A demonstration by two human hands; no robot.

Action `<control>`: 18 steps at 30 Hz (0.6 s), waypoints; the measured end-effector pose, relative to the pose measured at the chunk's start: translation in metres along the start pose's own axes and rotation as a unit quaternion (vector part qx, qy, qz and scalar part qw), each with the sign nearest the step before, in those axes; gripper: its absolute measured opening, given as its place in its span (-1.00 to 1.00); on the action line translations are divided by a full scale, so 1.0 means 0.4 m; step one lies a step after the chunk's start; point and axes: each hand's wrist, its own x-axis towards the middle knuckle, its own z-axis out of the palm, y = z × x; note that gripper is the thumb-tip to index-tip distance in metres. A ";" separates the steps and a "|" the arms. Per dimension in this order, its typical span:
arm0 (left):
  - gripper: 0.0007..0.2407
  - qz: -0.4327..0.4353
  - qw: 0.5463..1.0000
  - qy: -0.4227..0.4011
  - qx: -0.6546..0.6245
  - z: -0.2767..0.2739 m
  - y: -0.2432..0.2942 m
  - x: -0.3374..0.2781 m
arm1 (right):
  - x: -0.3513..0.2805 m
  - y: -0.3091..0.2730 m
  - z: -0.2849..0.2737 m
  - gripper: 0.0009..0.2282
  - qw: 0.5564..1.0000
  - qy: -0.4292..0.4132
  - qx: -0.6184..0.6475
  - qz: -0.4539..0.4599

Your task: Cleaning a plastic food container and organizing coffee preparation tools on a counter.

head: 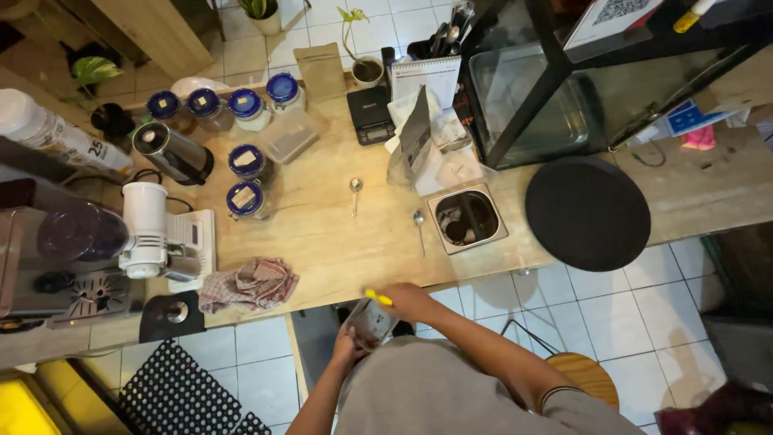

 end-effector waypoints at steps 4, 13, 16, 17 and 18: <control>-0.63 0.001 1.000 0.024 0.015 -0.004 -0.016 0.003 | 0.017 0.044 0.018 -0.67 0.993 0.090 -0.047 -0.057; -0.60 -0.014 0.994 0.102 0.019 -0.011 -0.077 0.046 | 0.005 0.044 0.075 -0.73 0.984 -0.115 -0.123 -0.055; -0.58 -0.009 0.994 0.109 0.002 -0.024 -0.114 0.076 | 0.026 0.034 0.005 -0.61 0.984 -0.164 -0.071 0.011; -0.58 0.001 0.994 0.109 0.025 -0.029 -0.124 0.090 | 0.026 0.014 -0.042 -0.58 0.986 -0.143 -0.070 0.039; -0.58 0.011 0.993 0.108 0.048 -0.034 -0.131 0.107 | 0.029 -0.004 -0.090 -0.54 0.988 -0.121 -0.069 0.067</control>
